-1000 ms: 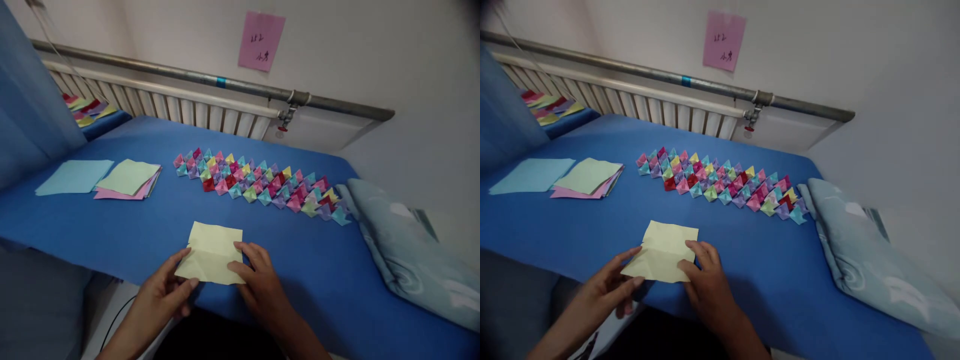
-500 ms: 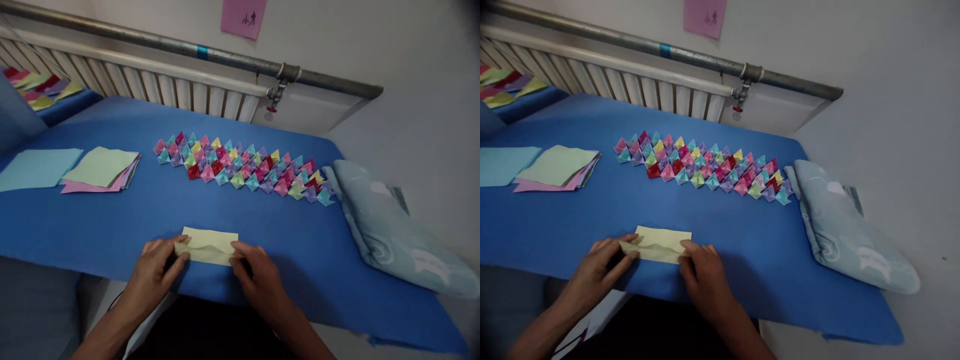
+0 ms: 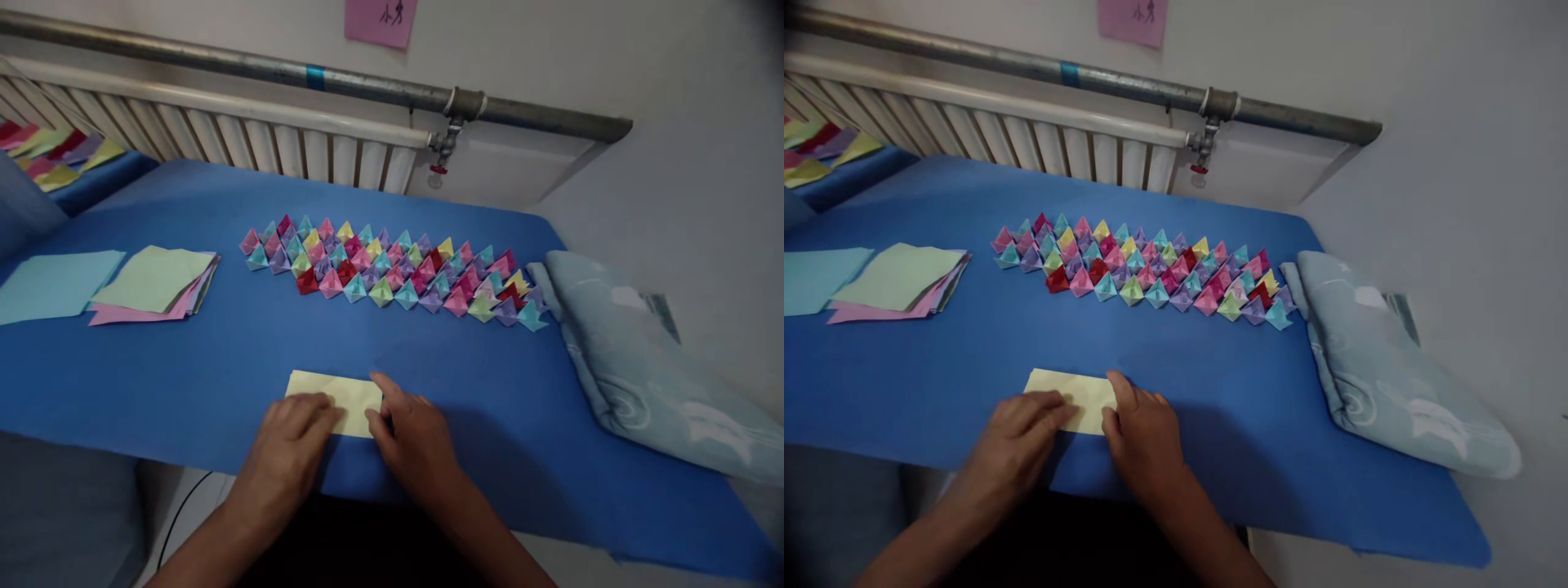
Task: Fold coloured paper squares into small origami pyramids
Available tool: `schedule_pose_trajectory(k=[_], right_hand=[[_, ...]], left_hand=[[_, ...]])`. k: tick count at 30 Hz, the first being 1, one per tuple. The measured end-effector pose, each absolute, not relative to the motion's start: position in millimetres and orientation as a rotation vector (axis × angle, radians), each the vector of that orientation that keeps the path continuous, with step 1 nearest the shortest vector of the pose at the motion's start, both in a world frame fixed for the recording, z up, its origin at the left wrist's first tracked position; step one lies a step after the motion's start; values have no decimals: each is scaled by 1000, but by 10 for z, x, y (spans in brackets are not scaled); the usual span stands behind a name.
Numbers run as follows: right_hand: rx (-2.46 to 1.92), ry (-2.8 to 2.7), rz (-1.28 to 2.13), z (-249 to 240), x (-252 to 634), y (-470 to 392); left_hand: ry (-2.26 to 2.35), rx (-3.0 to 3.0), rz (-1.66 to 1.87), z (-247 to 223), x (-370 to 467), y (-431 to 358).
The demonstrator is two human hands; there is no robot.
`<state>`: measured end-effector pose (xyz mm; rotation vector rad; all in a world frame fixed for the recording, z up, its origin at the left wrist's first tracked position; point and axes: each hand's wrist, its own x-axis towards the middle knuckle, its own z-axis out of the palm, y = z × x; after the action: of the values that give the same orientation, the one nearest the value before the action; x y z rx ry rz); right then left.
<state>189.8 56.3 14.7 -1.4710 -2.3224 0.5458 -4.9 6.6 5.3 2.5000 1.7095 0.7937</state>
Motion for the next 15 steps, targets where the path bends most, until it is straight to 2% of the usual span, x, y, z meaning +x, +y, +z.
schedule_pose_trajectory(k=[2,8,10,15], right_hand=[[-1494,-2285,645,176,1891,572],[-1494,-1960,1170,255,1917,569],[-1446,-1951,1091,287,1973,551],[-1061,-2258,629,367,2151,478]], left_hand=[[1578,2489,761,65,45,53],[1602,2481,805,31,84,35],[1561,2506,854,36,57,35],[1583,2535,847,91,12,-5]])
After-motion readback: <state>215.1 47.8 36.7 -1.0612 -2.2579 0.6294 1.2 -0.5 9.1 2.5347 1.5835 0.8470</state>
